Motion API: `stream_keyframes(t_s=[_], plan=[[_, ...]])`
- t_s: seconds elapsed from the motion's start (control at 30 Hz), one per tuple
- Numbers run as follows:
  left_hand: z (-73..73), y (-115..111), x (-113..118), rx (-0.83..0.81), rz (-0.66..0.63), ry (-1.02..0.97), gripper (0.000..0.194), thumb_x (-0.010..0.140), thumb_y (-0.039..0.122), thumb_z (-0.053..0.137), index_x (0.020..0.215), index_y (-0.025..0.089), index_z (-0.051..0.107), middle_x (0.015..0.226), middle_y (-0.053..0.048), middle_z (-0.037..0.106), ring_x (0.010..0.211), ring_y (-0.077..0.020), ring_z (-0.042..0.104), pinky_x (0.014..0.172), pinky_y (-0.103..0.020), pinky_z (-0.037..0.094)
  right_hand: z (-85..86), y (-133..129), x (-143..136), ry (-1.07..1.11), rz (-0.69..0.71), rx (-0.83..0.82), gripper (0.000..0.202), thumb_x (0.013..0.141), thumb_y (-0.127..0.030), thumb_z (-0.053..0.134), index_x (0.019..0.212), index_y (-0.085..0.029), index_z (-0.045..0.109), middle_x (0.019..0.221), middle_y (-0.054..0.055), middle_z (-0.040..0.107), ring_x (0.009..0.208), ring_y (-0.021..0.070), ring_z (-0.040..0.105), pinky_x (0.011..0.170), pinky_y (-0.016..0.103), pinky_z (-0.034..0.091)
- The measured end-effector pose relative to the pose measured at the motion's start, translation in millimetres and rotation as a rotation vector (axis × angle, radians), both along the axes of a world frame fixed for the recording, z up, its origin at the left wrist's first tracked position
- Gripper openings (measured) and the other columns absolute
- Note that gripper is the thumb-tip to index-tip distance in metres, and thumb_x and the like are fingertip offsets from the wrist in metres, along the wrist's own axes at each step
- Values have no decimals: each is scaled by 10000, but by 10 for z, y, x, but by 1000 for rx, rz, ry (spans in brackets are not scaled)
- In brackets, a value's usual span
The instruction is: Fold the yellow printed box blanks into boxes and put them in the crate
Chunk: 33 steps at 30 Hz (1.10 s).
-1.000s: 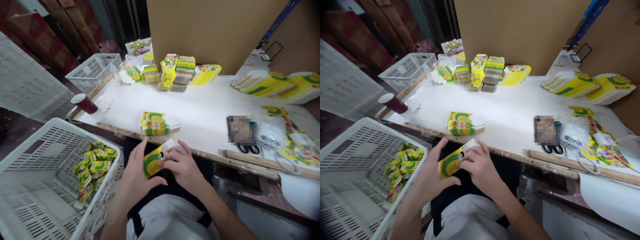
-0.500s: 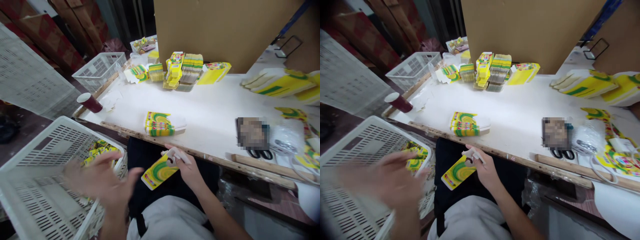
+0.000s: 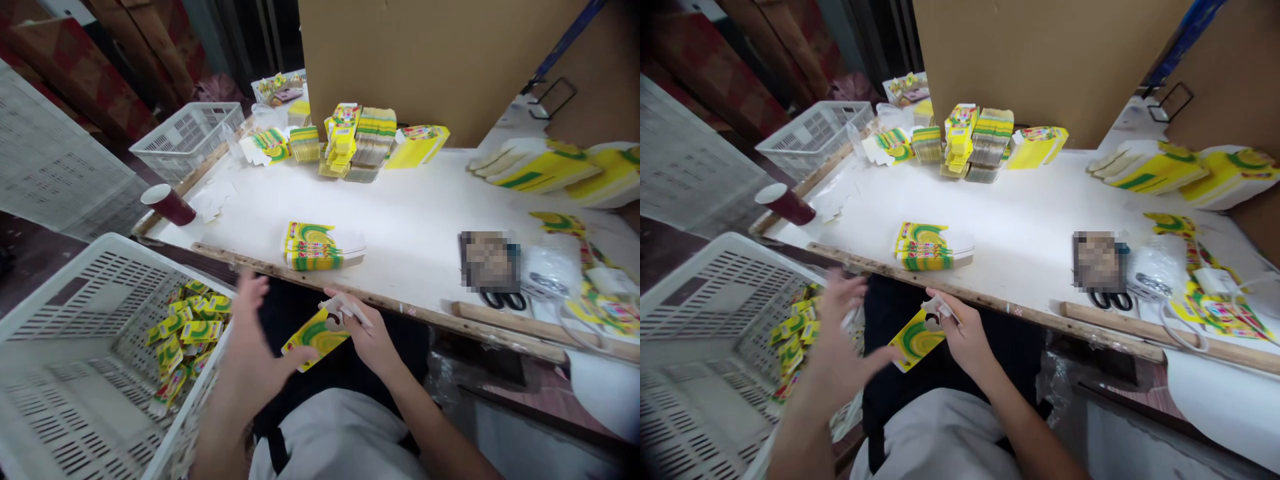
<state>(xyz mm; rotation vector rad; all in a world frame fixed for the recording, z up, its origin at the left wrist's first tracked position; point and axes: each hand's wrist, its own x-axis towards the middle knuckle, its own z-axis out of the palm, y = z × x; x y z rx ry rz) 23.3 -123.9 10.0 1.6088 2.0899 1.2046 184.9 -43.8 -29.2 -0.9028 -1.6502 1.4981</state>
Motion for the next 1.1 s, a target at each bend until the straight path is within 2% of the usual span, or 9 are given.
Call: stream_keyframes(t_s=[0.07, 0.17, 0.23, 0.4, 0.53, 0.73, 0.9, 1.0, 1.1], plan=[[-112, 19, 92, -155, -138, -9, 1056, 535, 349, 820, 1411, 210, 246, 1293, -137, 476, 1154, -294, 509, 939, -456, 459, 6, -9, 11, 0, -19, 24, 344, 877, -314, 465, 1150, -193, 634, 1083, 76, 693, 973, 240, 641, 889, 378, 484], [-274, 69, 273, -287, -265, -27, 796, 676, 252, 701, 1361, 239, 295, 1245, -100, 533, 1118, -247, 549, 939, -399, 461, -38, -13, 18, 60, -35, -46, 320, 859, -314, 503, 1128, -212, 644, 1117, 66, 674, 993, 235, 625, 888, 364, 476], [-322, 82, 350, -259, -261, -27, 675, 716, 223, 637, 1315, 240, 328, 1221, -83, 559, 1077, -222, 577, 913, -356, 472, -86, -15, 7, 146, -37, -186, 321, 826, -338, 568, 1117, -227, 644, 1094, 56, 677, 966, 228, 625, 859, 351, 484], [-320, 68, 375, -152, -242, 50, 688, 670, 167, 626, 1281, 252, 321, 1121, -57, 575, 943, -196, 613, 808, -301, 496, -140, -18, -55, 398, 101, -645, 479, 689, -401, 723, 1126, -226, 632, 944, 40, 684, 901, 209, 622, 859, 341, 468], [-340, 75, 352, -119, -264, 108, 597, 669, 142, 605, 1204, 261, 369, 1010, -37, 539, 863, -181, 602, 735, -290, 495, -146, 9, -74, 454, 177, -744, 540, 623, -423, 774, 1104, -212, 646, 899, 39, 684, 881, 212, 624, 872, 356, 456], [-319, 113, 274, -248, -293, 23, 531, 672, 159, 592, 1144, 255, 369, 1020, -33, 547, 876, -185, 610, 753, -309, 495, -192, -5, -64, 321, 138, -594, 548, 745, -484, 662, 1216, -217, 578, 1102, 81, 667, 996, 238, 619, 931, 397, 448], [-369, 142, 231, -341, -287, -65, 639, 664, 179, 591, 1230, 212, 294, 1103, -81, 533, 865, -194, 628, 738, -317, 513, -121, -101, -35, 43, 268, -54, 666, 823, -206, 564, 1433, -253, 301, 1463, 63, 379, 1311, 242, 397, 1091, 417, 320], [-408, 152, 252, -304, -257, -62, 636, 674, 172, 586, 1235, 191, 288, 1204, -126, 452, 908, -194, 616, 752, -321, 519, -128, -91, -33, -79, 222, 172, 627, 804, -57, 462, 1397, -245, 383, 1465, 62, 376, 1338, 205, 364, 1113, 392, 299], [-401, 135, 247, -279, -143, 35, 581, 675, 196, 619, 1190, 179, 352, 1132, -113, 491, 965, -232, 582, 800, -376, 506, -172, -20, -8, -77, 82, 233, 562, 832, -57, 418, 1364, -238, 441, 1386, 83, 484, 1276, 193, 455, 1089, 388, 344]])
